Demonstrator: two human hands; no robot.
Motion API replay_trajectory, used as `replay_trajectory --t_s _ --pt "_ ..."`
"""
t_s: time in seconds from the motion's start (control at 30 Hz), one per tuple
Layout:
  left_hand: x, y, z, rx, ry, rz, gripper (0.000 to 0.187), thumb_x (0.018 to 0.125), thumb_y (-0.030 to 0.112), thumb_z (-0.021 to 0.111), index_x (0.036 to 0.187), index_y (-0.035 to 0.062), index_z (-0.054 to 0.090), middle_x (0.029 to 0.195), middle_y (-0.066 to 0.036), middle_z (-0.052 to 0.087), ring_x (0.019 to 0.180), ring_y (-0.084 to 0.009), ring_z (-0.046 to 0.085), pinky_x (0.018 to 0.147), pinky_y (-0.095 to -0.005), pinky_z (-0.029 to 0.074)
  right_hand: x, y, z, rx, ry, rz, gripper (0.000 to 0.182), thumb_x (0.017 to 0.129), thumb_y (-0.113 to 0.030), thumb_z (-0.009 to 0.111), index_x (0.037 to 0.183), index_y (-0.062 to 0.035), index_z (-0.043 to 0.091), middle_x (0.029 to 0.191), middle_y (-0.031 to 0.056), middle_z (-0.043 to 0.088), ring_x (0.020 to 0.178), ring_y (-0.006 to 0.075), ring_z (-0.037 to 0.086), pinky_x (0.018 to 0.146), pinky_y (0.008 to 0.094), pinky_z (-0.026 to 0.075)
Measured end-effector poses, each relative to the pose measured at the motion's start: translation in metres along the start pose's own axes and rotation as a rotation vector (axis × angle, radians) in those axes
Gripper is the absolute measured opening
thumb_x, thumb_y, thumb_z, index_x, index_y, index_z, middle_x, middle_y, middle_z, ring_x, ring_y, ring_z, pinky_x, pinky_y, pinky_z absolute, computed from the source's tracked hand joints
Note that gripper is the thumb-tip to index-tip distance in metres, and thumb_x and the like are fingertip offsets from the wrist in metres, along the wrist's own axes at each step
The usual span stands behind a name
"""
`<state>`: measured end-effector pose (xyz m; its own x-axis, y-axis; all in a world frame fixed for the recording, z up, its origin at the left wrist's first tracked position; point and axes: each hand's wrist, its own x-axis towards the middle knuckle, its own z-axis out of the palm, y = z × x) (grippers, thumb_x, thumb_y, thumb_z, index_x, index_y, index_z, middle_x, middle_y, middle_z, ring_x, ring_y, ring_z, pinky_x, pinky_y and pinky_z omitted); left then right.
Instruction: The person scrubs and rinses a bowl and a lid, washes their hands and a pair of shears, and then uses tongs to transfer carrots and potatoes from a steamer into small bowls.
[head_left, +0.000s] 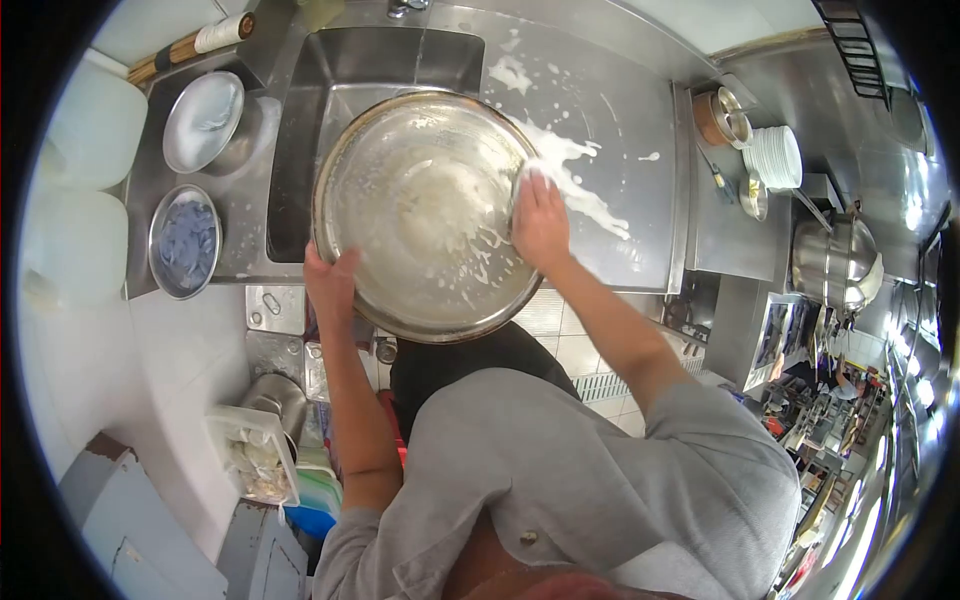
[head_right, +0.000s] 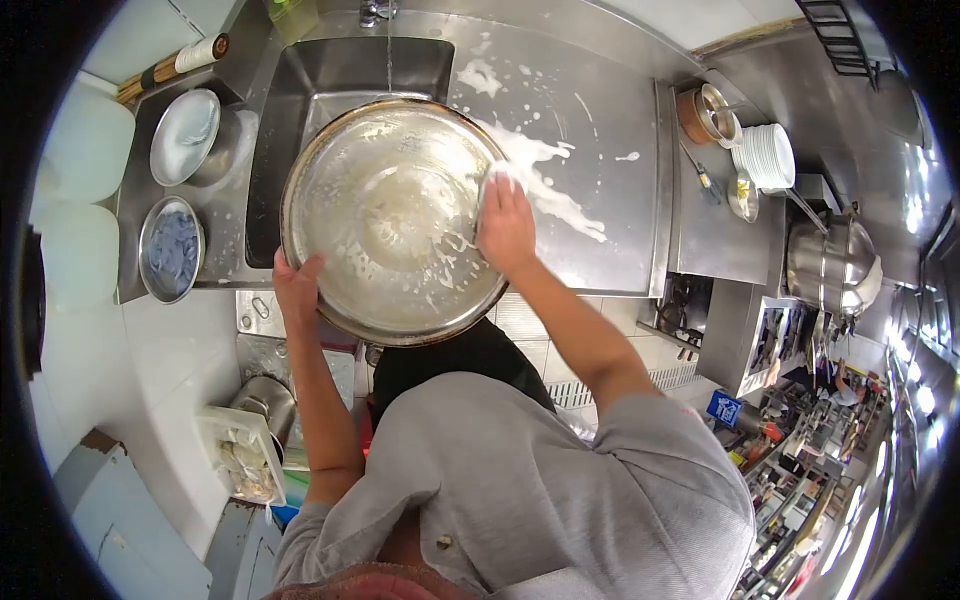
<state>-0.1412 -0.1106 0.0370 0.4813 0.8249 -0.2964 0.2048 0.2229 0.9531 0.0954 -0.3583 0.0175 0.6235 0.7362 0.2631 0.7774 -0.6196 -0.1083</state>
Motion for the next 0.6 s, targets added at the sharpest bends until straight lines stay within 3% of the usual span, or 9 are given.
replay_trajectory --t_s 0.1,0.27,0.33,0.47,0.53,0.6 --pt "0.010 0.000 -0.004 0.080 -0.037 0.041 0.039 0.079 0.008 0.073 0.115 -0.0032 0.061 0.100 -0.011 0.071 0.087 -0.0183 0.066 0.081 -0.0327 0.053 -0.028 0.002 -0.007 0.075 0.039 0.000 0.045 0.080 -0.004 0.063 0.125 0.0061 0.060 0.132 0.0259 0.055 0.118 0.0450 0.054 0.105 0.0486 0.044" --pt "0.005 0.006 0.003 0.104 -0.005 -0.055 0.041 0.080 0.008 0.073 0.117 -0.0026 0.060 0.100 -0.011 0.071 0.087 -0.0185 0.066 0.081 -0.0332 0.052 0.071 0.036 0.018 0.217 0.101 -0.266 0.040 0.071 0.001 0.064 0.111 0.0021 0.067 0.123 0.0190 0.061 0.113 0.0384 0.057 0.099 0.0450 0.048" --pt "0.009 0.002 0.007 -0.011 0.018 -0.063 0.042 0.079 0.008 0.073 0.118 -0.0018 0.060 0.099 -0.012 0.071 0.087 -0.0193 0.066 0.081 -0.0339 0.052 0.049 0.040 0.010 0.200 0.026 -0.279 0.039 0.069 0.001 0.065 0.108 0.0015 0.069 0.117 0.0186 0.063 0.111 0.0378 0.058 0.097 0.0446 0.048" --pt "0.020 0.004 0.003 0.192 -0.053 0.076 0.041 0.079 0.005 0.072 0.118 -0.0003 0.059 0.098 -0.013 0.071 0.087 -0.0209 0.066 0.082 -0.0342 0.052 -0.015 0.040 -0.016 0.235 -0.114 -0.299 0.039 0.067 0.002 0.066 0.106 0.0011 0.070 0.111 0.0178 0.063 0.109 0.0358 0.059 0.097 0.0441 0.048" --pt "0.025 0.011 0.002 0.183 -0.107 0.114 0.041 0.078 0.004 0.072 0.117 0.0001 0.059 0.098 -0.013 0.070 0.087 -0.0215 0.066 0.082 -0.0340 0.052 0.007 0.053 0.002 0.187 -0.045 -0.391 0.041 0.066 0.002 0.067 0.106 0.0011 0.070 0.110 0.0174 0.063 0.107 0.0348 0.060 0.097 0.0438 0.048" --pt "0.028 0.022 0.003 0.233 -0.101 0.097 0.041 0.078 0.003 0.072 0.116 -0.0005 0.058 0.098 -0.013 0.071 0.087 -0.0213 0.066 0.081 -0.0339 0.052 0.077 0.061 0.011 0.152 0.052 -0.472 0.042 0.066 0.002 0.066 0.108 -0.0007 0.071 0.114 0.0161 0.063 0.107 0.0351 0.060 0.097 0.0431 0.048"
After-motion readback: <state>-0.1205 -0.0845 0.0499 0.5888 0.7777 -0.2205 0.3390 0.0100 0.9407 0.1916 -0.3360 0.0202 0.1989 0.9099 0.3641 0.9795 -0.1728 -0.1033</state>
